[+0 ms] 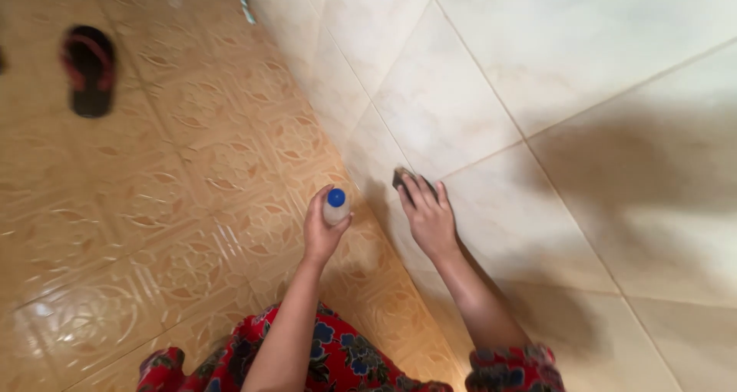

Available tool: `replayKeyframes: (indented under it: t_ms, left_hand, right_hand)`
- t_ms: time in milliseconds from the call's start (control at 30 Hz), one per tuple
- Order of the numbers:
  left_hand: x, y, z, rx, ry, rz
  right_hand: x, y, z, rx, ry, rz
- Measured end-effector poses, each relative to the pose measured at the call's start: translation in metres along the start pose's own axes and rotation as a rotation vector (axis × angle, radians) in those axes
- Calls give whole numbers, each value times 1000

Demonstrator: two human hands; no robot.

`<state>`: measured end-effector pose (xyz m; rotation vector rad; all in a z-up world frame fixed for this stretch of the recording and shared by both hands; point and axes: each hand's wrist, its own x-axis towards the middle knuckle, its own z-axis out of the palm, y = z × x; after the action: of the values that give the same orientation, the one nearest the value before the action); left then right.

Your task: Scrubbing floor and wall tiles using a brush and cleaning liquid.

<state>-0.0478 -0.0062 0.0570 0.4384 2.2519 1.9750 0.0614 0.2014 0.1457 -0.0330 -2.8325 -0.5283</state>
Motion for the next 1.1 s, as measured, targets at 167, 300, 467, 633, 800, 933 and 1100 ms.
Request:
replayKeyframes:
  t_ms: [167,300,467,633,800,933,1100]
  left_hand:
    - [45,55,-13,121,-52,113]
    - [77,104,-31,181,-106,146]
    - [120,110,-47,286,-159,200]
    - [162,94,-69,396,-254,52]
    - [222,30,-97,287,-292,-204]
    - [272,-46,-93,364,-171,-45]
    - [378,-80,-71,-40,-540,-538]
  right_hand:
    - [15,7,-50,138,145,118]
    - [28,18,-68,152,240,158]
    - [59,24,-70,107,311,191]
    - [77,18,-64,1,361,253]
    - [76,16,-54,-138,393,284]
    - [78,21,-43,-242,356,252]
    - [85,28,-17,-344,370,138]
